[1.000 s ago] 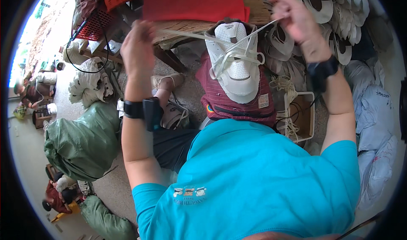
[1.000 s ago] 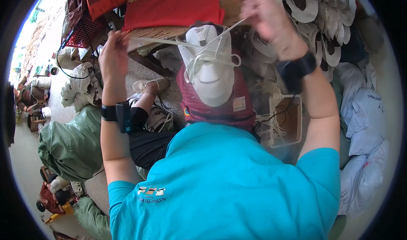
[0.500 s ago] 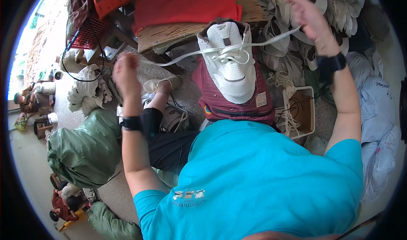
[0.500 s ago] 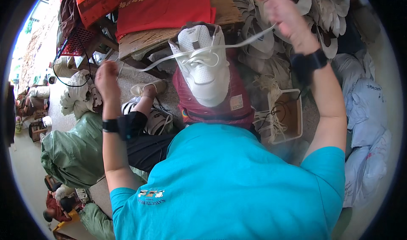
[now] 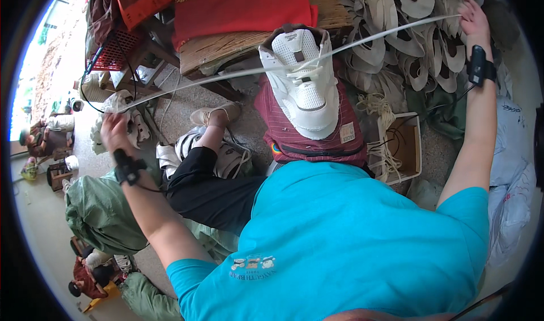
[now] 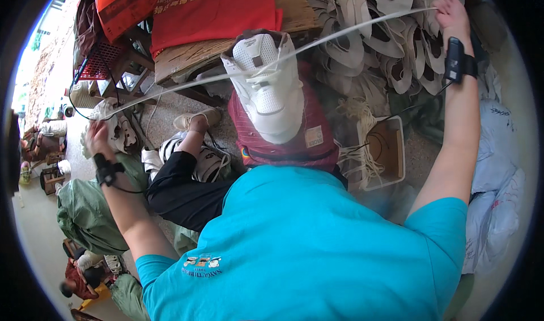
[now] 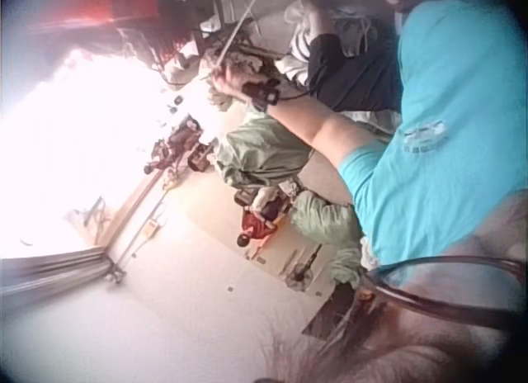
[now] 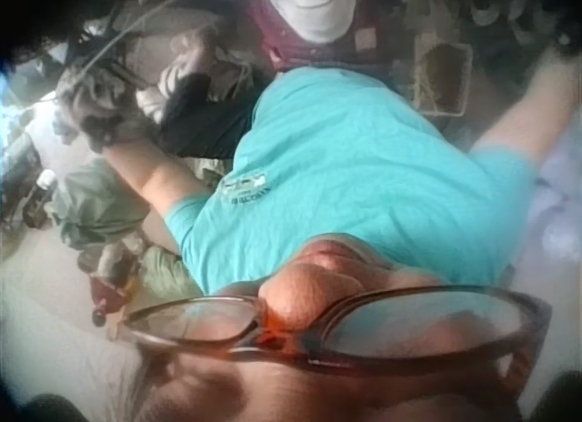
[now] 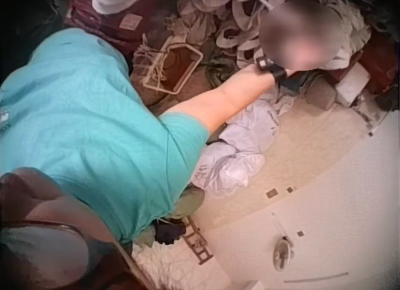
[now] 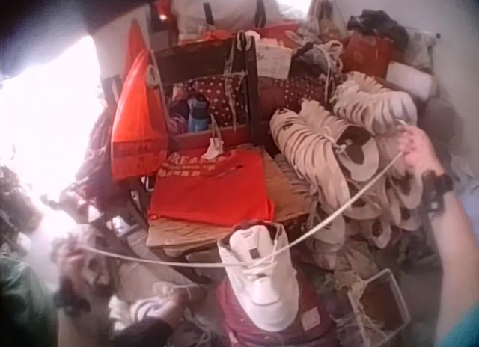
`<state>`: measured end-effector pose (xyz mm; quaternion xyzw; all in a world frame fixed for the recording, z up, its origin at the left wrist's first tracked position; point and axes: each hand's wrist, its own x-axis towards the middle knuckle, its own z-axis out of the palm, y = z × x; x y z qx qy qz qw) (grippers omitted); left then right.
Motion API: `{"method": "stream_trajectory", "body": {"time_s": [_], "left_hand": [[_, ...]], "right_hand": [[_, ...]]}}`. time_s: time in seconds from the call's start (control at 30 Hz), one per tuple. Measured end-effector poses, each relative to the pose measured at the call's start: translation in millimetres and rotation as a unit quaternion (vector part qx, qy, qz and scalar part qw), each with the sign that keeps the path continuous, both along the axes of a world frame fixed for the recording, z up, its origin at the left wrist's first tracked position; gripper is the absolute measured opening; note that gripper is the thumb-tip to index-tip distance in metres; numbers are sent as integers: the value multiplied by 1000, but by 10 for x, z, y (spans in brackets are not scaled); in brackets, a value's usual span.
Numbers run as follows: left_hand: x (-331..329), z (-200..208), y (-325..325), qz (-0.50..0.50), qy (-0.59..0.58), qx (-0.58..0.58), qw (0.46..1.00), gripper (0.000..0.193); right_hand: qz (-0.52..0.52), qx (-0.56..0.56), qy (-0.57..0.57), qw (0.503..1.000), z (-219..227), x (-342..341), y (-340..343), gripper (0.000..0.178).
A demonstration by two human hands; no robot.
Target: The person sits on the floor and threads white shoelaces through the eyelets of a white sneaker resting on their lap. They pull the laces tight and adjust the fit repeatedly, then switch to a second white sneaker and continue the lacing process.
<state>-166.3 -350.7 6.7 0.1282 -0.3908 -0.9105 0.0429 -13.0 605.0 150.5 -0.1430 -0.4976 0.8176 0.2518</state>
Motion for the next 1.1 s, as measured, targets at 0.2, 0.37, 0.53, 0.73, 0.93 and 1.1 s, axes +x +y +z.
{"method": "stream_trajectory", "body": {"time_s": [0.2,0.37,0.53,0.73,0.93,1.1], "left_hand": [[221,-288,-76,73,-63,-93,991,9],[960,82,2279,-91,31,-340,935,28],[1366,259,3348,-246,82,-288,922,24],[1542,127,3641,-328,76,-255,906,22],[1599,129,3625,-336,61,-300,891,24],[1603,87,3633,-322,74,-319,888,25]], "right_hand": [[0,125,-125,984,-436,142,-888,24],[200,270,-219,916,-828,259,-2406,20],[307,382,-162,857,-1025,311,-3211,22],[365,355,-106,854,-1225,394,-3303,24],[393,343,-170,836,-1024,381,-3283,28],[369,424,-166,810,-1097,280,-3234,26]]}}
